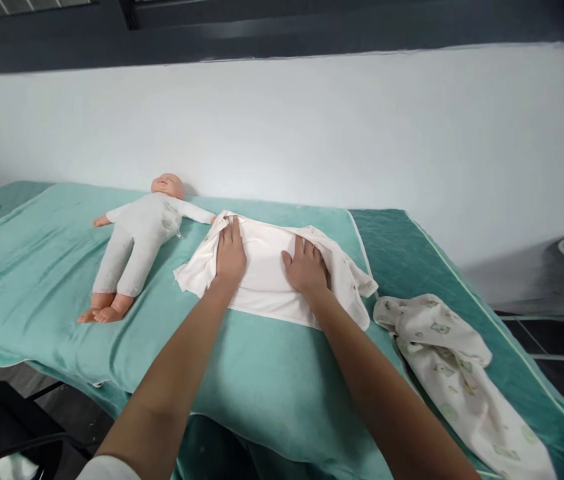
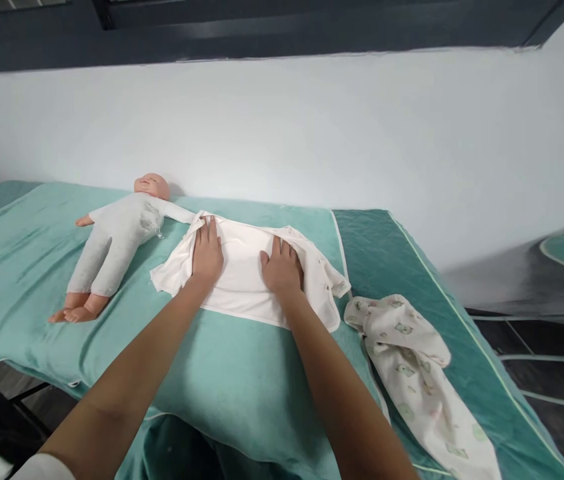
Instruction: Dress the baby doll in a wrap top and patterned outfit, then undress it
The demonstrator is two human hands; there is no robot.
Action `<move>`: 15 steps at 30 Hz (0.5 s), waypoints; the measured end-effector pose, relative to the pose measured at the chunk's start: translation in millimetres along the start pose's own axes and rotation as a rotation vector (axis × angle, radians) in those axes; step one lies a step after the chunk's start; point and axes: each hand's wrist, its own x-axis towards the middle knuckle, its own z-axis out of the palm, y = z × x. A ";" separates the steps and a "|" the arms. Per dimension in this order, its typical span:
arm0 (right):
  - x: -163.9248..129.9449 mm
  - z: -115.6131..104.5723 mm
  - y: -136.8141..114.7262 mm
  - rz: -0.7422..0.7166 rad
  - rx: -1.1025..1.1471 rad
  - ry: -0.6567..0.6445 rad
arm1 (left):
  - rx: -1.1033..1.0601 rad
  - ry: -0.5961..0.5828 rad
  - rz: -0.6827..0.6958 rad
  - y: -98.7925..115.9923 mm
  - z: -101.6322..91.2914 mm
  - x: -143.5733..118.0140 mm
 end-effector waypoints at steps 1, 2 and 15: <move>-0.5 0.1 -0.1 -0.005 -0.004 0.006 | -0.004 0.010 0.002 -0.2 0.0 -0.2; -0.8 0.3 0.0 -0.009 -0.007 0.006 | -0.007 0.014 -0.002 -0.3 -0.1 -0.6; -2.1 1.4 -0.3 -0.030 -0.009 0.070 | 0.009 0.025 -0.019 4.1 -3.0 -1.9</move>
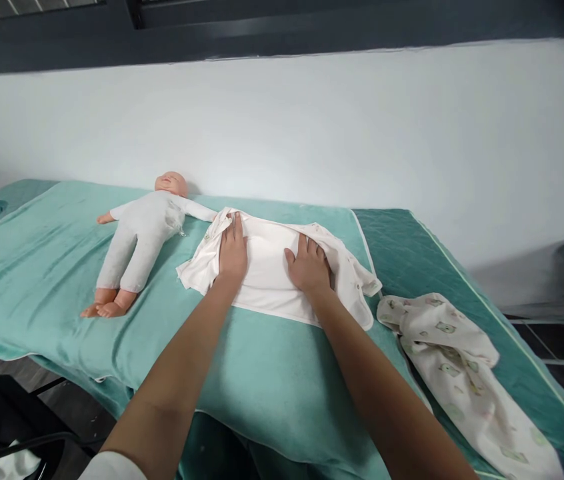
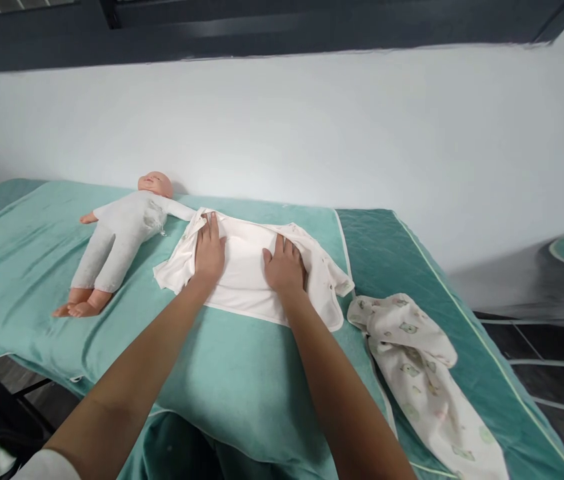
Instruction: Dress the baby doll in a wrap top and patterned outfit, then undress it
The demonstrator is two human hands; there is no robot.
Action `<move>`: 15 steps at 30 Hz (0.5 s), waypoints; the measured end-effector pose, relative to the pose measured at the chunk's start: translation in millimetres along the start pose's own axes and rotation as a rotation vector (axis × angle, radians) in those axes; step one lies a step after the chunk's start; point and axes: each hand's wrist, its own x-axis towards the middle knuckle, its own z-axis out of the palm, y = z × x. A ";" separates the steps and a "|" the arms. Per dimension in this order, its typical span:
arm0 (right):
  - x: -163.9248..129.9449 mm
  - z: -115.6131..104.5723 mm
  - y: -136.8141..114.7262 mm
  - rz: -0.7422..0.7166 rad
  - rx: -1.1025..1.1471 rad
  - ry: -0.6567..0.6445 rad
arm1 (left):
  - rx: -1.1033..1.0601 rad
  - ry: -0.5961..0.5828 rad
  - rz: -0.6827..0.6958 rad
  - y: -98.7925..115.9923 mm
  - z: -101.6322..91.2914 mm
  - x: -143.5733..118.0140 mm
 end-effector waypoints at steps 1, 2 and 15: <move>-0.2 -0.3 -0.3 0.005 0.003 0.006 | 0.003 0.001 0.004 0.5 -0.6 -0.3; -0.3 -0.6 -0.6 0.011 0.007 0.007 | 0.002 0.000 0.008 0.9 -1.2 -0.8; 5.8 0.6 -0.1 0.060 0.032 -0.153 | -0.024 -0.122 -0.083 -2.4 7.1 2.9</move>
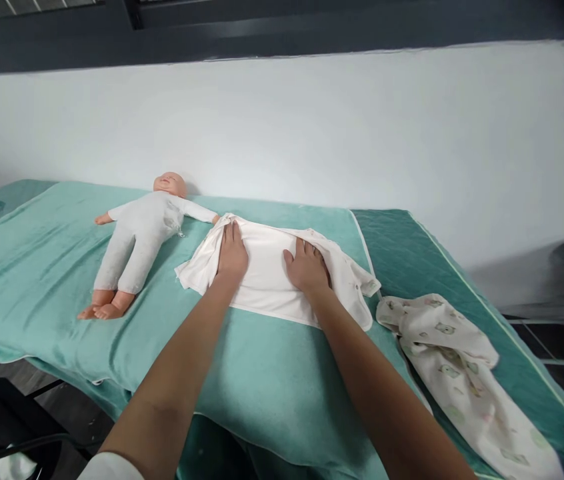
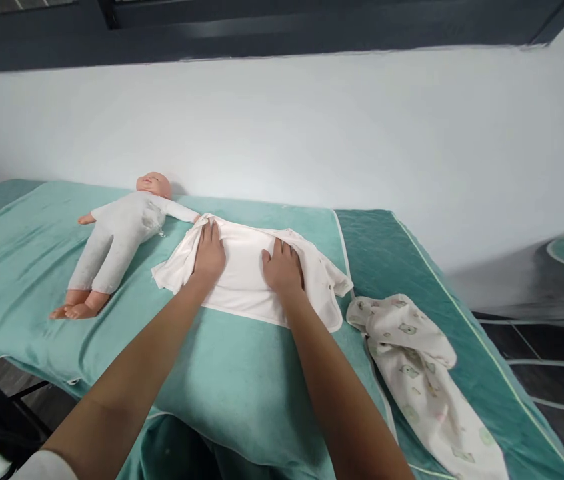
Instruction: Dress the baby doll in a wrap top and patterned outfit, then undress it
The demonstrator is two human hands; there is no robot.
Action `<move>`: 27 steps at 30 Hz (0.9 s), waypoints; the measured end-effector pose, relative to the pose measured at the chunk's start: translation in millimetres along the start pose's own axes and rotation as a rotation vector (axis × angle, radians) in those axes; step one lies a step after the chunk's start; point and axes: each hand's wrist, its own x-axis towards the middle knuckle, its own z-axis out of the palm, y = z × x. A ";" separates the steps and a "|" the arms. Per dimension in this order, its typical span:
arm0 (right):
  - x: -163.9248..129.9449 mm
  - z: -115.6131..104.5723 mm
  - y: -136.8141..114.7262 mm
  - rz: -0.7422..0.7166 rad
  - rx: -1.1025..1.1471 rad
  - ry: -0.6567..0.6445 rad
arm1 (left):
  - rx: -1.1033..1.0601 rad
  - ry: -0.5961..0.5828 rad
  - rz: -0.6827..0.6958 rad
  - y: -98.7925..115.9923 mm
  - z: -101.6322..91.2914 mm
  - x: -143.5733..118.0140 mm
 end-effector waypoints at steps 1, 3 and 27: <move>0.9 0.2 0.1 -0.002 -0.006 -0.012 | -0.004 0.001 0.000 0.3 1.0 0.4; 3.3 1.0 0.3 -0.007 -0.026 -0.039 | -0.020 0.013 0.004 0.8 2.5 1.0; 6.7 0.1 -3.4 -0.068 -0.085 -0.099 | 0.181 -0.041 0.337 14.6 -54.0 -77.9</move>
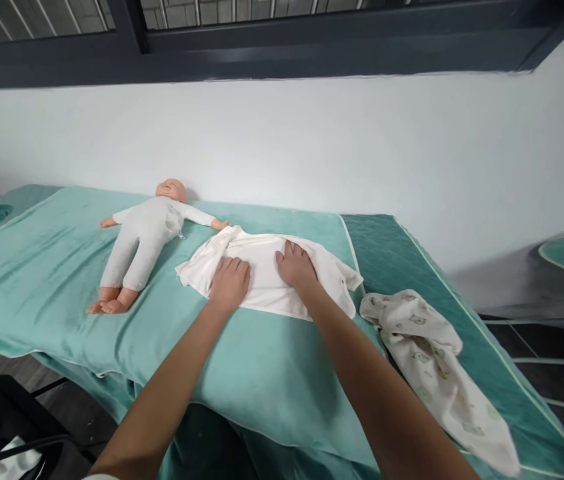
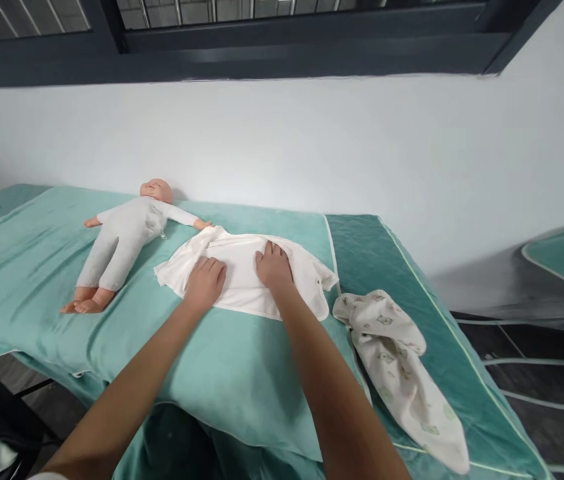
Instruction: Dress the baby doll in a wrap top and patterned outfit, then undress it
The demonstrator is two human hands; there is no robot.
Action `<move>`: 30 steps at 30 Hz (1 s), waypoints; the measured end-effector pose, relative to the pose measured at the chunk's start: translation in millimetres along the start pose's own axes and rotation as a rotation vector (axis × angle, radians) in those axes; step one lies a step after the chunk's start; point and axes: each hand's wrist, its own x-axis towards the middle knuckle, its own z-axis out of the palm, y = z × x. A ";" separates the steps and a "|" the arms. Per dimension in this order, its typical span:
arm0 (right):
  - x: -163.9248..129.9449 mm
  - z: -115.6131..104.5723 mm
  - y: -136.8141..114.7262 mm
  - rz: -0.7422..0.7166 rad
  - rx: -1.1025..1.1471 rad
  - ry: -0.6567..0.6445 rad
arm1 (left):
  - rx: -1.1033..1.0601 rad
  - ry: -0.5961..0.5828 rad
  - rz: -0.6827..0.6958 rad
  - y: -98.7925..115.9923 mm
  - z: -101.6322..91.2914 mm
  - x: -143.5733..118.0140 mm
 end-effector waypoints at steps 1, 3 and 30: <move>-3.5 -0.4 -0.9 -0.006 0.001 -0.001 | 0.016 -0.016 -0.004 2.0 -5.9 -11.7; -14.1 -2.0 -2.9 -0.015 0.002 -0.001 | 0.034 -0.033 -0.018 4.0 -16.0 -33.4; -149.2 -35.3 35.1 -0.401 -0.103 0.129 | -0.005 0.016 -0.038 -0.5 -24.5 -67.5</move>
